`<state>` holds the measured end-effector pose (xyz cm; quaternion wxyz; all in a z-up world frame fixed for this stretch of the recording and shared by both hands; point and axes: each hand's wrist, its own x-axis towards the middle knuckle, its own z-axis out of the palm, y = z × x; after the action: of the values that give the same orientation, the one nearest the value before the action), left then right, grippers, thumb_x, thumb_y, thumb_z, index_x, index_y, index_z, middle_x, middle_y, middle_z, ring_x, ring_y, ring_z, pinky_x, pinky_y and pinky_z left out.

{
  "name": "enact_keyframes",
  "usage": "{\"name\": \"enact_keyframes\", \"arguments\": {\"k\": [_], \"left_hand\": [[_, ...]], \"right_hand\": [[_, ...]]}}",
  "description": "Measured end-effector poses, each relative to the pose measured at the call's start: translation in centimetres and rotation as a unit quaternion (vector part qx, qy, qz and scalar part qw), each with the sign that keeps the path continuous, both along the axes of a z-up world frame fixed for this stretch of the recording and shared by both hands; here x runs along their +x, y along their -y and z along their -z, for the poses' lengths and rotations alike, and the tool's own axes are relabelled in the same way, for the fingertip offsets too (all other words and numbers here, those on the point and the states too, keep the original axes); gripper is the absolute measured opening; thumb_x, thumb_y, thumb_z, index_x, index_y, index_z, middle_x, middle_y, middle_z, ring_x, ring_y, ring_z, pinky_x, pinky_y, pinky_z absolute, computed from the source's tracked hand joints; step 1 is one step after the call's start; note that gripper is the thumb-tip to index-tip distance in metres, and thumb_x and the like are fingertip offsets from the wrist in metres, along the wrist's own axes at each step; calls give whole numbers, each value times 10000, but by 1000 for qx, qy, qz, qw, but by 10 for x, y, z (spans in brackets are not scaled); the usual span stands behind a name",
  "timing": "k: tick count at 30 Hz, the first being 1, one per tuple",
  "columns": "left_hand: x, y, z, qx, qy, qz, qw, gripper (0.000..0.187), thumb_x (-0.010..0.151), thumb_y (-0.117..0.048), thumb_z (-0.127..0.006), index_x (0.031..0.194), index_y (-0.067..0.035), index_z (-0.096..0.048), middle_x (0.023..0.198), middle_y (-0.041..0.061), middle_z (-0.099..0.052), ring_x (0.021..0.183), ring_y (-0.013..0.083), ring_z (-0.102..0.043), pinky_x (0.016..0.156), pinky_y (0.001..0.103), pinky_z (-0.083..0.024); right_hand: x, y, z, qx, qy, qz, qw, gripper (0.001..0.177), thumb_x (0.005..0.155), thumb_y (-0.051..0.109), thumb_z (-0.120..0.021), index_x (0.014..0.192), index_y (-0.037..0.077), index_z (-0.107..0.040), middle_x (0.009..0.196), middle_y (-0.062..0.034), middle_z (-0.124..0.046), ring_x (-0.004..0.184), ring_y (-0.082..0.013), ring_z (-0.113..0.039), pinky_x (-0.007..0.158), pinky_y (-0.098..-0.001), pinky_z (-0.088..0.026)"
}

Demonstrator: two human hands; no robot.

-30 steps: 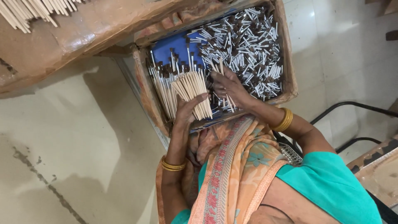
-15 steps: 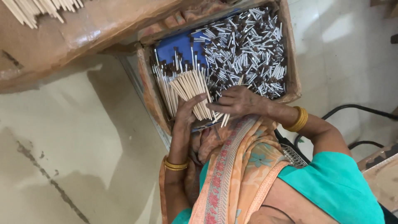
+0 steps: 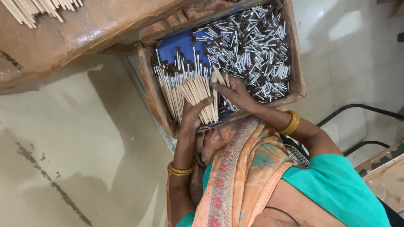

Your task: Assembling wooden sticks into metal tips and organizing them into batches.

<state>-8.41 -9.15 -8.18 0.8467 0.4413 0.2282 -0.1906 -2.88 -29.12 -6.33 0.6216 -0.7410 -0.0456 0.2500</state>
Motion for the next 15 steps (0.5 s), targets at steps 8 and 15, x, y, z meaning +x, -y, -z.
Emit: {"name": "enact_keyframes", "arguments": {"k": [8, 15], "left_hand": [[-1, -3, 7, -20, -108, -26, 994, 1200, 796, -45, -858, 1541, 114, 69, 1279, 338, -664, 1173, 389, -711, 1047, 452, -578], [8, -5, -16, -47, -66, -33, 996, 573, 790, 15, -796, 1286, 81, -518, 1079, 297, -716, 1005, 377, -725, 850, 464, -608]], "right_hand": [[15, 7, -50, 213, 73, -37, 974, 153, 1131, 170, -536, 1175, 33, -588, 942, -146, -644, 742, -198, -611, 585, -288, -551], [6, 16, -57, -203, 564, -368, 711, 611, 820, 157, -684, 1407, 71, -541, 929, -42, -607, 788, -168, -665, 625, -296, -594]]}}
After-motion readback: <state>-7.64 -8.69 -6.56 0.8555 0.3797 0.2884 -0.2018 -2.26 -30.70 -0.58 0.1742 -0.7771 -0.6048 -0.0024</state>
